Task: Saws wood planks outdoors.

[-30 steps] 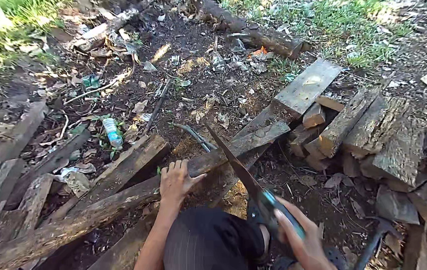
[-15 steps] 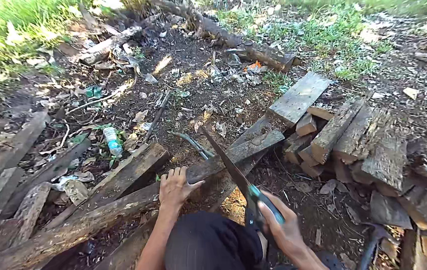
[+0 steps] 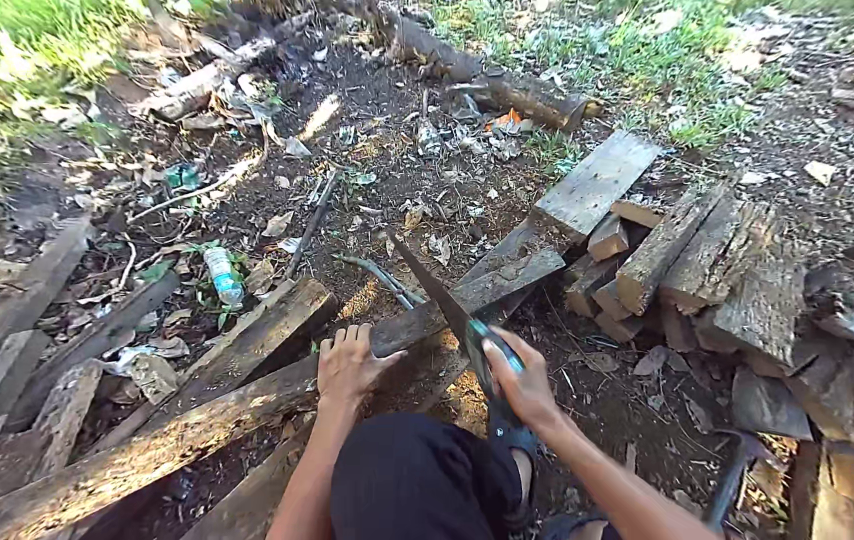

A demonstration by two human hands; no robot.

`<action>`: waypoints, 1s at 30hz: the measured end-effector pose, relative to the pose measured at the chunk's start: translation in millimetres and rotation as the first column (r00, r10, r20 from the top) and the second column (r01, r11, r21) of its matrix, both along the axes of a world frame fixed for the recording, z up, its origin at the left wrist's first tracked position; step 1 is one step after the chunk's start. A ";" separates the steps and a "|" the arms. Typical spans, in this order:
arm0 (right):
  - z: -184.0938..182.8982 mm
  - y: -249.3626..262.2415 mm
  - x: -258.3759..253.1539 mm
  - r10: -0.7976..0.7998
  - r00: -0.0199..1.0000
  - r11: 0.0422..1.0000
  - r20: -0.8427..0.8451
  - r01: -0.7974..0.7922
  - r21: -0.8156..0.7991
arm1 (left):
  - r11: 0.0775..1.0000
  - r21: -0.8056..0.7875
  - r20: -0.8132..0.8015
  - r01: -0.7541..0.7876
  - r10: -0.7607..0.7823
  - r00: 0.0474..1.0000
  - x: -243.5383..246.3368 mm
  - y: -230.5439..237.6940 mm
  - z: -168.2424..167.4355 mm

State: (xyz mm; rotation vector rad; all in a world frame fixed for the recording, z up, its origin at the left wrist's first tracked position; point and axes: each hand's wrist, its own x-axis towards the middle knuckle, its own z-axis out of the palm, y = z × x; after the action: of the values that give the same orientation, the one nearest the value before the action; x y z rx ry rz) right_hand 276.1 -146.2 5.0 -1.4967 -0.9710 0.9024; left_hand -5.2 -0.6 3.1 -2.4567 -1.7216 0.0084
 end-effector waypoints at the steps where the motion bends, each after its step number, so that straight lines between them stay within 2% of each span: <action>1: 6.9 -36.1 6.2 -0.003 1.000 1.000 0.026 0.003 0.000 | 1.000 0.014 0.003 0.007 -0.007 1.000 0.9 2.3 0.0; 4: 33.0 -156.2 25.7 -0.006 0.997 0.998 0.072 0.010 -0.059 | 1.000 0.013 -0.002 0.003 -0.003 1.000 1.7 -1.3 -3.3; 6: 39.2 -174.8 35.7 0.011 0.999 0.998 0.043 -0.008 -0.060 | 0.999 0.034 0.000 0.000 0.000 1.000 4.4 1.8 -4.3; 8: 33.4 -124.1 24.3 -0.009 0.998 0.999 0.064 0.012 -0.043 | 1.000 0.029 -0.007 -0.005 0.005 1.000 2.9 0.9 -5.1; 10: 15.0 -28.6 7.1 -0.009 0.997 1.000 0.074 0.008 0.008 | 1.000 0.024 -0.007 -0.006 0.006 1.000 3.2 0.2 -6.3; 12: 8.7 49.5 -3.8 -0.007 1.000 1.000 0.008 0.008 -0.003 | 1.000 0.007 -0.010 -0.016 0.016 1.000 4.1 2.1 -3.4; 14: 7.5 64.7 -6.2 0.018 0.999 0.999 -0.028 -0.019 -0.033 | 1.000 -0.005 -0.009 -0.022 0.022 1.000 1.9 0.4 0.4; 17: 8.7 -15.7 4.0 0.001 1.000 1.000 0.006 -0.001 0.002 | 1.000 0.008 -0.008 -0.008 0.008 1.000 3.5 1.5 2.2; 20: 33.7 -141.5 21.1 -0.020 0.997 0.998 0.073 0.025 -0.061 | 1.000 0.004 -0.014 -0.012 0.012 1.000 3.6 -2.0 -0.1; 22: 40.2 -178.2 33.0 0.011 0.998 0.997 0.057 -0.007 -0.076 | 1.000 0.018 -0.016 -0.014 0.014 1.000 4.4 0.3 -3.6; 24: 38.0 -143.0 24.7 0.012 0.998 0.997 0.067 -0.007 -0.071 | 0.999 0.030 -0.021 -0.014 0.015 1.000 2.4 0.1 -6.5; 26: 17.6 -49.2 5.5 -0.010 0.995 1.000 0.095 0.012 -0.011 | 1.000 0.020 -0.012 -0.014 0.014 1.000 2.0 -1.4 -8.3; 28: 8.3 43.3 -8.4 -0.002 1.000 1.000 0.023 0.003 -0.015 | 1.000 0.004 -0.011 -0.020 0.020 1.000 2.4 0.0 -7.4; 30: 10.4 81.1 -11.2 0.028 0.999 0.997 -0.037 -0.031 -0.066 | 1.000 -0.007 -0.012 -0.025 0.025 1.000 0.6 0.6 -2.9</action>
State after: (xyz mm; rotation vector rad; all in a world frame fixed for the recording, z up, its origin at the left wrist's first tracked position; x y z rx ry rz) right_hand 264.9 -65.1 15.4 -1.5202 -0.9470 0.9884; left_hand -4.5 0.0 0.2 -2.4350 -1.7508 0.0313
